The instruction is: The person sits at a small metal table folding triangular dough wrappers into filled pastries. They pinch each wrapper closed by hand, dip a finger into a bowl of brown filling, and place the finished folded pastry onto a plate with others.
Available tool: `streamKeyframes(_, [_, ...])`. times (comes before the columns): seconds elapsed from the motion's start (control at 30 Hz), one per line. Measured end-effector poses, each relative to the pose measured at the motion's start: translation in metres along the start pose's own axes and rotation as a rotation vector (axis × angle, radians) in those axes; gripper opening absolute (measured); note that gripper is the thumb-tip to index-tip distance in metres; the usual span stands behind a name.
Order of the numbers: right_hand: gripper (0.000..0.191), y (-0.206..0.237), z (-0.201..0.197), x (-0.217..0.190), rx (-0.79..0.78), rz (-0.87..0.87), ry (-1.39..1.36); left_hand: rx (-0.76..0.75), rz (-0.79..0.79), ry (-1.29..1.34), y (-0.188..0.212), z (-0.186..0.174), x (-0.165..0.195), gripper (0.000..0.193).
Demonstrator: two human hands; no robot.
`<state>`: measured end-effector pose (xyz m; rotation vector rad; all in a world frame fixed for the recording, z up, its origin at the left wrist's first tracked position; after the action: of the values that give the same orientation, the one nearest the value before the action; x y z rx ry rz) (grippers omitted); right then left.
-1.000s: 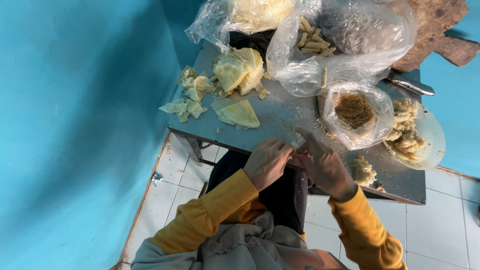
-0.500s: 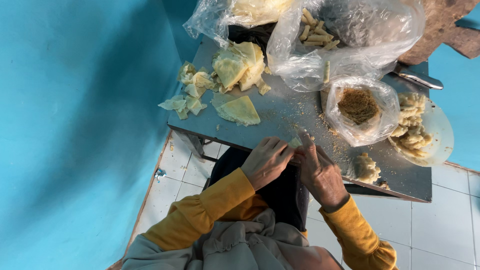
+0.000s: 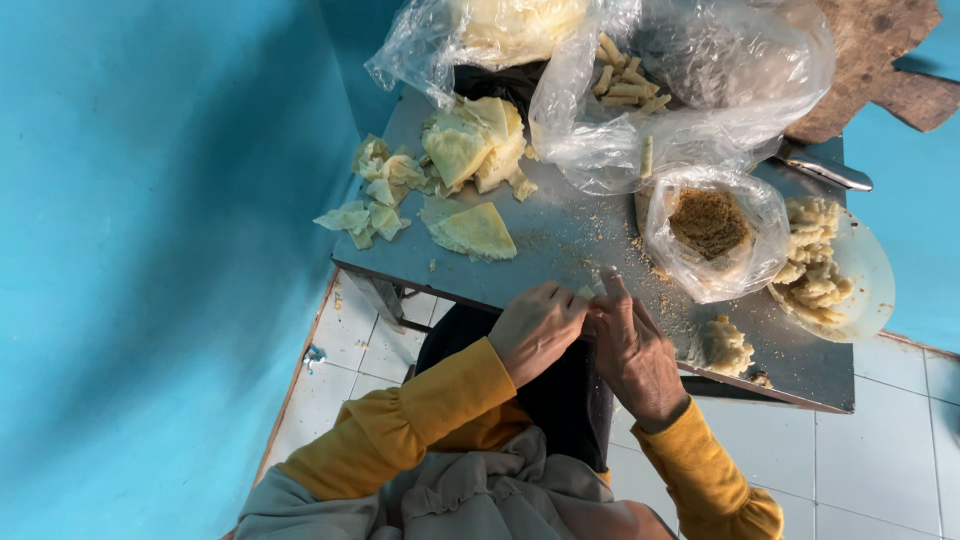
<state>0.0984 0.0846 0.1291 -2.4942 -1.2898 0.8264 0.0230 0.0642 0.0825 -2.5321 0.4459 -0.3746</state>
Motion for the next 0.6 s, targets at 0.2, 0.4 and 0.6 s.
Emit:
streamKeyframes(0.2, [0.062,-0.017,0.008,0.022,-0.107,0.118,-0.091,0.021,0.024,-0.121,-0.006,-0.011,-0.001,0.017])
streamKeyframes(0.4, [0.069,-0.010,0.005,0.022,-0.117,0.115,-0.128,-0.098,0.037,-0.105,-0.006,0.000,0.007,0.022])
streamKeyframes(0.6, [0.065,0.003,0.010,0.016,-0.034,-0.002,0.066,-0.064,0.072,-0.264,0.008,-0.021,0.031,0.030])
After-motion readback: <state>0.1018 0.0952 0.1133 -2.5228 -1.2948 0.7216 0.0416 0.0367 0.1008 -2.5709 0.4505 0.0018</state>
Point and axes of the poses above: each hand's wrist, its own y-axis away from the middle knuckle, its own z-axis out of the palm, x = y × z, the point moved 10 cm from there along -y, towards the middle knuckle, and after that the axes turned 14 degrees about z, right-handed, at the moved point
